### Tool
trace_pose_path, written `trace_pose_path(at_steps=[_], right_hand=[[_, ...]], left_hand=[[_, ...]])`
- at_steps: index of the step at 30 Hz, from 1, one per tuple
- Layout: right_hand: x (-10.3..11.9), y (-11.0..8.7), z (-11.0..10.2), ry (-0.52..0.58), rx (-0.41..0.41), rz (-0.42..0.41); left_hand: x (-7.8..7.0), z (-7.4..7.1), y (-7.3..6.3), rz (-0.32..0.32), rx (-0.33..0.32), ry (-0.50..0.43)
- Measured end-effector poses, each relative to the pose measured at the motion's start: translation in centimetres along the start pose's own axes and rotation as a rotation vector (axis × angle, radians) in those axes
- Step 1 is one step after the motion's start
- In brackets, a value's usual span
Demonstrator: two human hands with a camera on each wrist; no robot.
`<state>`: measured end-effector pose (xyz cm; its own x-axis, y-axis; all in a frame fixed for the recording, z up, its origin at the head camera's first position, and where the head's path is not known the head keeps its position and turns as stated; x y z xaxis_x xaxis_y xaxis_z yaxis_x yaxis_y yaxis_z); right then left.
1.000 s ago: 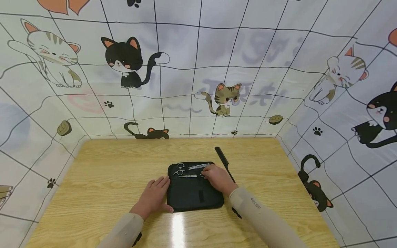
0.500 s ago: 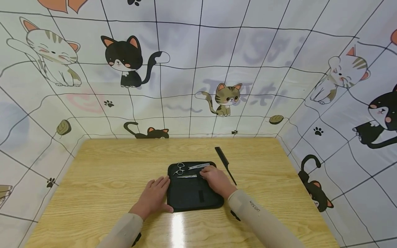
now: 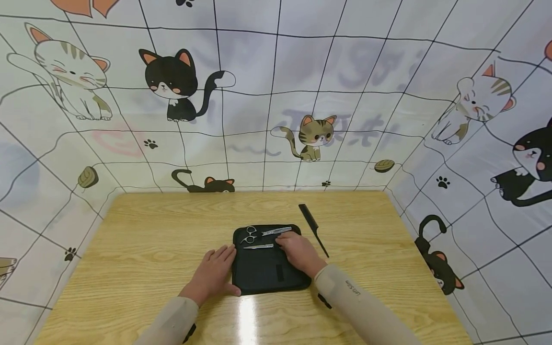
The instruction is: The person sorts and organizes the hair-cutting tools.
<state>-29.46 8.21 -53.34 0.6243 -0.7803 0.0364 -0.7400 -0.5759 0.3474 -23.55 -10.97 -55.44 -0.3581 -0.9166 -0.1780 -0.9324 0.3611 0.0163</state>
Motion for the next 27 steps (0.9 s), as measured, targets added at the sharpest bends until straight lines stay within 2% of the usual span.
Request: trace_pose_path(at_steps=[11, 27], right_hand=[[0.01, 0.07, 0.38, 0.018, 0.025, 0.042], [0.04, 0.15, 0.34, 0.06, 0.045, 0.013]], left_hand=[[0.0, 0.03, -0.01, -0.003, 0.006, -0.011], [0.15, 0.05, 0.06, -0.005, 0.003, -0.029]])
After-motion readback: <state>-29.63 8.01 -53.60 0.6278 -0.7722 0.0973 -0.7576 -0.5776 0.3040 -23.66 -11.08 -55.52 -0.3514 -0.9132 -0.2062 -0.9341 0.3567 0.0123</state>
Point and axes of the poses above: each hand's wrist, its own y-axis towards the middle knuckle, its own z-axis out of the palm, x = y × z, the point moved 8 cm from there along y, towards the middle knuckle, and after that the axes turned 10 degrees about -x, right-handed, at the moved point
